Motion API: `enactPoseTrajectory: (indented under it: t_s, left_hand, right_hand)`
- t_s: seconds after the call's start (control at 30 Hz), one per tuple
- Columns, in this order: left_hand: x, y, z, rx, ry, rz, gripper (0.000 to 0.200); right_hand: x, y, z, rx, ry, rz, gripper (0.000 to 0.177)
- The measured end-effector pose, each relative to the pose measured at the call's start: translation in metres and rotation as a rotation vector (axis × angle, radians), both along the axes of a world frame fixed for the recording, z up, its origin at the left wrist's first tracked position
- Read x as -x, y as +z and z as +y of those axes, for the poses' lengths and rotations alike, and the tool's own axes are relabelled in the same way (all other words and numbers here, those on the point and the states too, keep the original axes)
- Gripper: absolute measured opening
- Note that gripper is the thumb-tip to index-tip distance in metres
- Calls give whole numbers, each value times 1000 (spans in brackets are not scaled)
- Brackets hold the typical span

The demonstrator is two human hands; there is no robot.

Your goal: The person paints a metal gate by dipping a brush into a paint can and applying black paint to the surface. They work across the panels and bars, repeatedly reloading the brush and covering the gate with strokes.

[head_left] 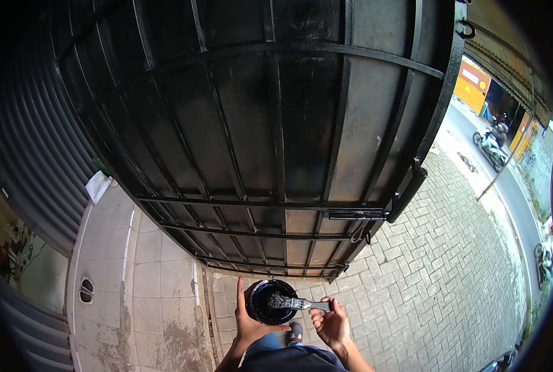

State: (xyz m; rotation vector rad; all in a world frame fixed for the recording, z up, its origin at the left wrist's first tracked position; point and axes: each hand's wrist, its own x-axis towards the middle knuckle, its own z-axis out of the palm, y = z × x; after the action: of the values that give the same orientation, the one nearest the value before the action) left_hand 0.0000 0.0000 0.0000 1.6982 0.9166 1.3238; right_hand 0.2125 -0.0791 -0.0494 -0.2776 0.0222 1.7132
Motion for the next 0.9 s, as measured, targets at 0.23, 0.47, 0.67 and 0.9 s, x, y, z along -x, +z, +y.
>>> enactPoseTrajectory:
  t_s: [0.23, 0.47, 0.67, 0.9]
  left_hand:
    - [11, -7, -2, 60, 23, 27, 147]
    - [15, -13, 19, 88, -1, 42, 145]
    - [-2, -15, 80, 132, -112, -68, 147]
    - [1, -85, 120, 28, -74, -23, 148]
  right_hand:
    - [17, -9, 11, 149, -46, 15, 29]
    - [25, -4, 24, 212, -120, -183, 26]
    - [17, 6, 66, 162, -478, -361, 39]
    - [4, -25, 145, 12, -932, -1140, 17]
